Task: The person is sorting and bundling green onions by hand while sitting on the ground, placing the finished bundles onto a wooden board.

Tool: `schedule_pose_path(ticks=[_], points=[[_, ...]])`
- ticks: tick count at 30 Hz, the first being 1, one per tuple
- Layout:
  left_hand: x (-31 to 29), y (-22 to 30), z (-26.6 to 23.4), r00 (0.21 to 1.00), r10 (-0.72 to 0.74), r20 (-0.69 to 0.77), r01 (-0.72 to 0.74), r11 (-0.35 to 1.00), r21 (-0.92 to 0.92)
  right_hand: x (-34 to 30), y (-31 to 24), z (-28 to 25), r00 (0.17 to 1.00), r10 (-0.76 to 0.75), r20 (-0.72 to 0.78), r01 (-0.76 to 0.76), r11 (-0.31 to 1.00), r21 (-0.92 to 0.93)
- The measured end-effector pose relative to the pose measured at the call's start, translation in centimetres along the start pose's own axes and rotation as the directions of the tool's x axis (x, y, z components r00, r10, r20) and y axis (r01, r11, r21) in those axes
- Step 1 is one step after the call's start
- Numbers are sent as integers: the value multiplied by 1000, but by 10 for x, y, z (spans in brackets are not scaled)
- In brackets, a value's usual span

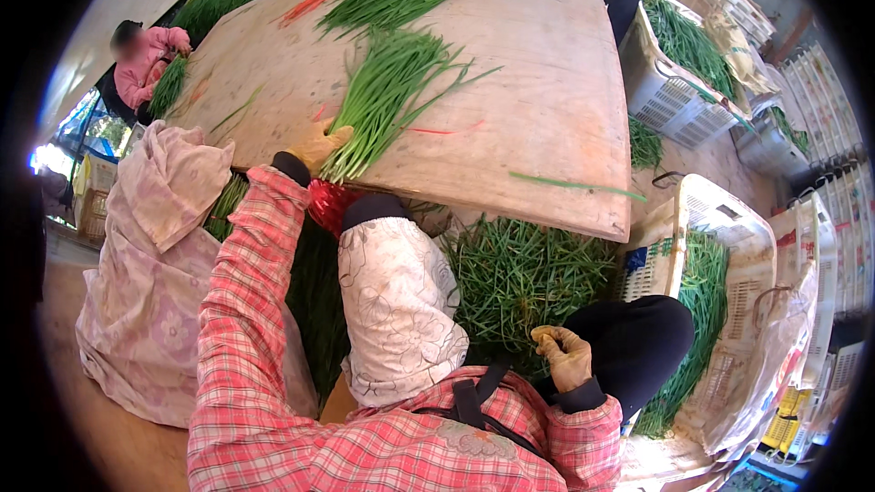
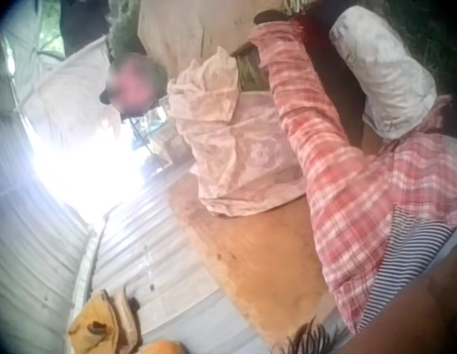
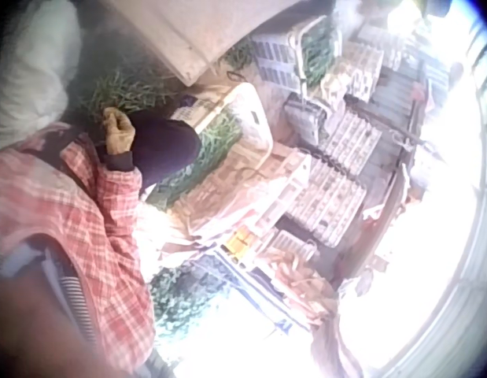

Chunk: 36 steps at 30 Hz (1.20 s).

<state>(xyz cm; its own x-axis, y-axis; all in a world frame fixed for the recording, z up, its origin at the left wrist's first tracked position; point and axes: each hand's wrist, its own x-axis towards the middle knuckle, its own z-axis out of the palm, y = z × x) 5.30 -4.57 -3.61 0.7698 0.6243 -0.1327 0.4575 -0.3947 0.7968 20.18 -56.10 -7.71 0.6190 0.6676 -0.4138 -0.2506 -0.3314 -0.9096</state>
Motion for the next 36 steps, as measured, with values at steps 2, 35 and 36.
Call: schedule_pose_path(ticks=[2,35,36], points=[[-10,24,-4,998,-20,67,21,1000,-13,-2,3,0,1000,9,0,-9,1000,-7],[-125,89,123,808,398,-433,-248,898,363,-2,79,-237,803,-400,-441,-172,554,-815],[-132,99,140,831,390,-397,-277,909,312,15,71,-235,801,-421,-424,-157,536,-829]])
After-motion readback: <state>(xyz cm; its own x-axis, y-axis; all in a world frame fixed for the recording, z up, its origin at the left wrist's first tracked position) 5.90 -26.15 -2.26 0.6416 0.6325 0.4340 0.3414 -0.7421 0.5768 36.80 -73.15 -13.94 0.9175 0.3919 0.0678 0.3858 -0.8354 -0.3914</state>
